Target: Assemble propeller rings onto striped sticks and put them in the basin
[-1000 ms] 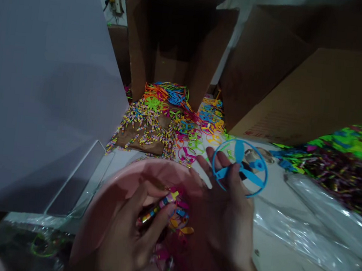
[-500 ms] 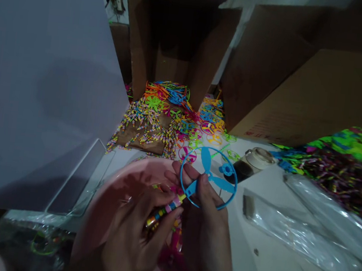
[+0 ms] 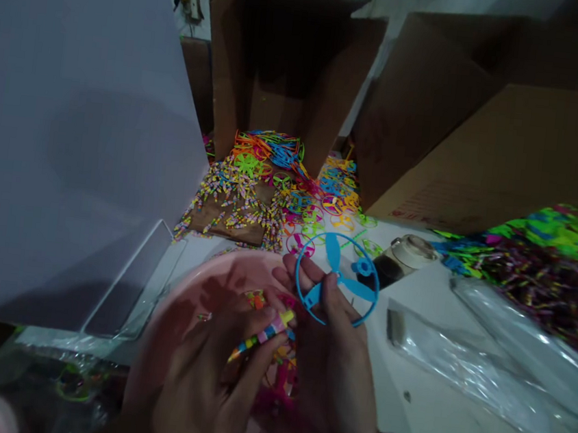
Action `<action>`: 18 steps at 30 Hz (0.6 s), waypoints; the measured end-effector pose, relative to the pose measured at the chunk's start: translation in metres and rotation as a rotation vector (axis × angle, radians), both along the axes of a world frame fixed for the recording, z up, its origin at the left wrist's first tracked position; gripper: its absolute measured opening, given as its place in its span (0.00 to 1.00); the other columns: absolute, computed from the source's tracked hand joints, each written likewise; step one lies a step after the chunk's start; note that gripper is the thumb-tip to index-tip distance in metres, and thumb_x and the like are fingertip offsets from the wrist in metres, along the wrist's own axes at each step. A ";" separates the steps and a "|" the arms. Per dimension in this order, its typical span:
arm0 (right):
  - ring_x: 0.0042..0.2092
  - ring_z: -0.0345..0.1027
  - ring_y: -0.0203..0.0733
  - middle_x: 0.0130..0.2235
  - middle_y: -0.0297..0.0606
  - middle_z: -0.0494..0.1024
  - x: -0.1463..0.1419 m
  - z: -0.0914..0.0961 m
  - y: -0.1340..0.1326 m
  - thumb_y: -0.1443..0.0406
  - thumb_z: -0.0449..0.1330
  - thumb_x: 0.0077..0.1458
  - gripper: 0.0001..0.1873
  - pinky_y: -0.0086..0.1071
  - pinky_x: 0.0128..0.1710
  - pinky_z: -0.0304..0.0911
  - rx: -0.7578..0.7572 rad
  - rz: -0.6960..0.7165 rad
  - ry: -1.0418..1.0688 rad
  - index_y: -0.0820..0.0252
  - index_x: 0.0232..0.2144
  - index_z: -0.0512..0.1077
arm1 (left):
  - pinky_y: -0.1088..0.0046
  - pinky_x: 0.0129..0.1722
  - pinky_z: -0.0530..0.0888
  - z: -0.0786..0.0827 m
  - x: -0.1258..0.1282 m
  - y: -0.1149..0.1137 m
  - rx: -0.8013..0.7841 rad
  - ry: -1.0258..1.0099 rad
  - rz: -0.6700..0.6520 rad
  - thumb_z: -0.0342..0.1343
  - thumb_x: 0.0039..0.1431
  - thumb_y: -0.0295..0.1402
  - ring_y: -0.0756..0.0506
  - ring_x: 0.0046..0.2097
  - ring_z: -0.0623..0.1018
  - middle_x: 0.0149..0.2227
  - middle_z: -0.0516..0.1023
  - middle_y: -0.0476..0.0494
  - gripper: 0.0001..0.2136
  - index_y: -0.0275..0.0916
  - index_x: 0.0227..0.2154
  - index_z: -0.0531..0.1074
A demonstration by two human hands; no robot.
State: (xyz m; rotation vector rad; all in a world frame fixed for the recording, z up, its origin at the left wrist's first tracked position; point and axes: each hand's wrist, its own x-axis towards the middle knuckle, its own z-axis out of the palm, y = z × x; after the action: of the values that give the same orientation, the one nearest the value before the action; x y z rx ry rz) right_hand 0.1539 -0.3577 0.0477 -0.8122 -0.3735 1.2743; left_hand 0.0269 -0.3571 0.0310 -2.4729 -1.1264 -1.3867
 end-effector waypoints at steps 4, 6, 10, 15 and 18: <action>0.45 0.79 0.49 0.38 0.39 0.86 -0.004 0.004 -0.006 0.52 0.70 0.52 0.16 0.42 0.50 0.72 -0.018 0.019 -0.010 0.56 0.38 0.83 | 0.76 0.43 0.82 0.004 0.001 0.000 -0.107 -0.062 -0.115 0.52 0.68 0.27 0.48 0.42 0.85 0.37 0.84 0.49 0.06 0.44 0.44 0.70; 0.46 0.79 0.48 0.39 0.39 0.86 -0.007 0.002 -0.009 0.53 0.69 0.54 0.15 0.42 0.51 0.71 -0.001 0.014 -0.004 0.56 0.39 0.83 | 0.77 0.42 0.81 0.005 0.001 0.001 -0.161 -0.094 -0.126 0.53 0.67 0.28 0.48 0.40 0.85 0.36 0.84 0.50 0.05 0.44 0.43 0.69; 0.48 0.78 0.49 0.44 0.41 0.85 -0.006 -0.003 -0.011 0.54 0.67 0.57 0.15 0.43 0.53 0.70 0.044 -0.008 0.023 0.56 0.42 0.82 | 0.78 0.37 0.81 0.006 0.004 0.003 -0.267 -0.111 -0.135 0.55 0.67 0.29 0.48 0.38 0.84 0.36 0.83 0.49 0.03 0.43 0.41 0.70; 0.48 0.79 0.51 0.43 0.41 0.85 -0.002 -0.010 -0.010 0.53 0.71 0.52 0.18 0.45 0.53 0.71 -0.002 -0.141 -0.033 0.54 0.42 0.82 | 0.75 0.40 0.82 0.001 0.010 0.007 -0.044 0.013 -0.141 0.49 0.70 0.28 0.47 0.40 0.84 0.36 0.83 0.45 0.10 0.42 0.38 0.75; 0.48 0.79 0.51 0.42 0.41 0.85 -0.003 -0.012 -0.013 0.52 0.70 0.53 0.16 0.46 0.53 0.70 0.013 -0.137 -0.065 0.54 0.39 0.83 | 0.72 0.46 0.82 -0.006 0.010 0.006 -0.020 0.102 -0.127 0.51 0.69 0.28 0.46 0.43 0.84 0.38 0.84 0.44 0.08 0.42 0.40 0.75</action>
State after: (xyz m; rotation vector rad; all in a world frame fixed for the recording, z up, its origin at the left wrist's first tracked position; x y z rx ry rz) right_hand 0.1513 -0.3703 0.0360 -0.8551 -0.3717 1.1188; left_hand 0.0367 -0.3515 0.0250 -2.6379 -0.9832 -1.2675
